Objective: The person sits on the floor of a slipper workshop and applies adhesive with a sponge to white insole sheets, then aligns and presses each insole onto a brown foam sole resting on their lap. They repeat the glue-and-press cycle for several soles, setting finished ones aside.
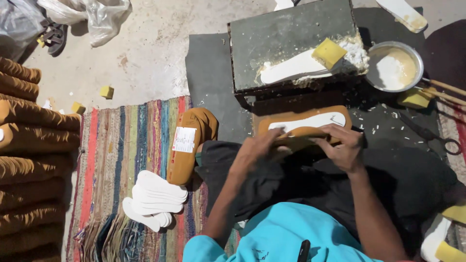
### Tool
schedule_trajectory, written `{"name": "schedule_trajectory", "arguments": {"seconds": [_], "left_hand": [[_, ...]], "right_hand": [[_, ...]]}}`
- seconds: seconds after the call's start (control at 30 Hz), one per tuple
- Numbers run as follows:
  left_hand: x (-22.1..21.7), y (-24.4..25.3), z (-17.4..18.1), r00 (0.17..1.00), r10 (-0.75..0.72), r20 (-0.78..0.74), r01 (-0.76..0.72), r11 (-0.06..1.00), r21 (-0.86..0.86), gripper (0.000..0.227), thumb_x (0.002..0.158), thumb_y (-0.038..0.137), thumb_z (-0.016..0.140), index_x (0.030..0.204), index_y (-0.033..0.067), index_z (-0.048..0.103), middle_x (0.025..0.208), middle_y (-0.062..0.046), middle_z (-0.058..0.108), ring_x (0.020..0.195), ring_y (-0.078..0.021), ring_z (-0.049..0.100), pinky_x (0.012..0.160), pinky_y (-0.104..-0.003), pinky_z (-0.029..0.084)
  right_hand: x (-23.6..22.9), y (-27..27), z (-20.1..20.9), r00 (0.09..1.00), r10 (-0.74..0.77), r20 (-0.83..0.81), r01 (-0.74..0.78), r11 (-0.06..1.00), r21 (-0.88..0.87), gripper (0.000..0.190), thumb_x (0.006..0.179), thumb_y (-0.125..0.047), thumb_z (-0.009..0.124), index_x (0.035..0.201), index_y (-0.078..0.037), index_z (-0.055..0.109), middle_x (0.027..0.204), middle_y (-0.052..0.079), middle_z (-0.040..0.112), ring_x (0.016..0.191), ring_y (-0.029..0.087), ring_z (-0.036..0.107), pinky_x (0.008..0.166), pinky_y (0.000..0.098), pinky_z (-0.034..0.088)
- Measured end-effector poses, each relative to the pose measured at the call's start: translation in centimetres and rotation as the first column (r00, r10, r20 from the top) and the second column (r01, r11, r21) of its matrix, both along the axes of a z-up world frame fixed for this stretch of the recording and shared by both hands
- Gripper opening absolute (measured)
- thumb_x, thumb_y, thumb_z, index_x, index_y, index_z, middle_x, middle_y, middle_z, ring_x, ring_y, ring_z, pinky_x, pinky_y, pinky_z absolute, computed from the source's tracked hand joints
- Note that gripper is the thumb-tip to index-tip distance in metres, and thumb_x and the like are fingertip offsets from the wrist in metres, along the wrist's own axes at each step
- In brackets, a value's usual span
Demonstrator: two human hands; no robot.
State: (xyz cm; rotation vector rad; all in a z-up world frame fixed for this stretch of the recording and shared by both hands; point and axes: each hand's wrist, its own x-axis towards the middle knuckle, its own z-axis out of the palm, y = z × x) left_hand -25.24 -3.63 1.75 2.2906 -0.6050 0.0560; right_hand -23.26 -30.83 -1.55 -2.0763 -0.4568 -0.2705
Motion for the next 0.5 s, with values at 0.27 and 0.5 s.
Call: {"name": "schedule_trajectory", "arguments": {"seconds": [0.27,0.5], "left_hand": [[-3.1,7.2,-8.3,0.895,-0.136,-0.426,0.16,0.987,0.02,0.054,0.08,0.015,0.086,0.128,0.0045,0.062,0.102,-0.023,0.073,0.095,-0.0427,0.069,0.078,-0.047,0.055],[0.3,3.6,-5.8,0.875,0.064,-0.481,-0.28,0.876,-0.394,0.03,0.099,0.012,0.075,0.124,-0.0018,0.066,0.093,-0.011,0.063,0.086,-0.0085,0.056,0.075,-0.03,0.047]], "right_hand": [[-6.0,-2.0,-9.0,0.829,-0.079,-0.554,0.242,0.943,0.227,0.027,0.094,-0.015,0.079,0.114,0.003,0.072,0.09,0.006,0.068,0.081,0.014,0.059,0.073,0.029,0.049],[-1.4,-5.3,-4.1,0.889,-0.129,-0.44,0.358,0.796,0.489,0.025,0.101,-0.013,0.077,0.119,0.002,0.071,0.106,0.005,0.074,0.095,0.01,0.067,0.088,0.0262,0.055]]}}
